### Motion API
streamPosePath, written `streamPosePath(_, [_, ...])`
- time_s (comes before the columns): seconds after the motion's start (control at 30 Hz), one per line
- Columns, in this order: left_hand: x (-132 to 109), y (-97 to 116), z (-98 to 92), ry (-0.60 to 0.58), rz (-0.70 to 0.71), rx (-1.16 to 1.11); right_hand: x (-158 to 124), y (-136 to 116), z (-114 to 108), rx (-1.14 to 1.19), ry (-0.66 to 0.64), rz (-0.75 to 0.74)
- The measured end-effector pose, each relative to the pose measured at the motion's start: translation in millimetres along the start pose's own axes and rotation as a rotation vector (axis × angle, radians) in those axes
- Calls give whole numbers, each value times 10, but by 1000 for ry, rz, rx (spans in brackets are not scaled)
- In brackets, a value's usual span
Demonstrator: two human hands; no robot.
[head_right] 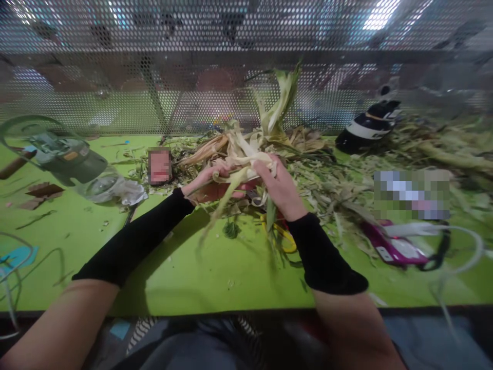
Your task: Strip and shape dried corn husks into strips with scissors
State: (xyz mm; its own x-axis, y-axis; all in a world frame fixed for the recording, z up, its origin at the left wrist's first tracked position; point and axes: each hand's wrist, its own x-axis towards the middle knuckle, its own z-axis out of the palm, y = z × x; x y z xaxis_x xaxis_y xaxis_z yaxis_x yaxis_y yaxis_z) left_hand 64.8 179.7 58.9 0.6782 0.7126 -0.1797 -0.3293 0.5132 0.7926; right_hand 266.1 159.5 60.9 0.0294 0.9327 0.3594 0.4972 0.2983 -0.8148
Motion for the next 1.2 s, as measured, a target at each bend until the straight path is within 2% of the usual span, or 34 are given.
streamPosePath(0.07, [24,-24,-20,30,42,156,6,-3,6,70,67,9])
streamPosePath(0.2, [53,-106,30,173,369,583,5,51,-13,-2,203,6])
streamPosePath(0.3, [7,-146,126,213,547,662,-30,63,-12,-133,281,-70])
streamPosePath(0.4, [-50,-156,185,326,574,673,-86,30,34,-230,314,-213])
streamPosePath(0.5, [-56,-150,178,418,522,742,-126,14,92,-305,326,-313])
streamPosePath(0.6, [-16,-157,159,324,498,832,-128,50,126,-316,313,-348])
streamPosePath(0.67, [11,-171,167,247,471,811,-110,83,139,-239,288,-309])
streamPosePath(0.83, [12,-152,214,51,276,473,-51,104,183,65,233,-113])
streamPosePath(1.0, [-28,-83,166,-158,112,396,-49,70,186,110,187,-93])
streamPosePath(1.1, [-25,-98,122,-266,79,395,-63,40,179,122,125,-91])
streamPosePath(1.2, [-28,-118,99,-335,105,406,-84,-10,171,106,102,-87])
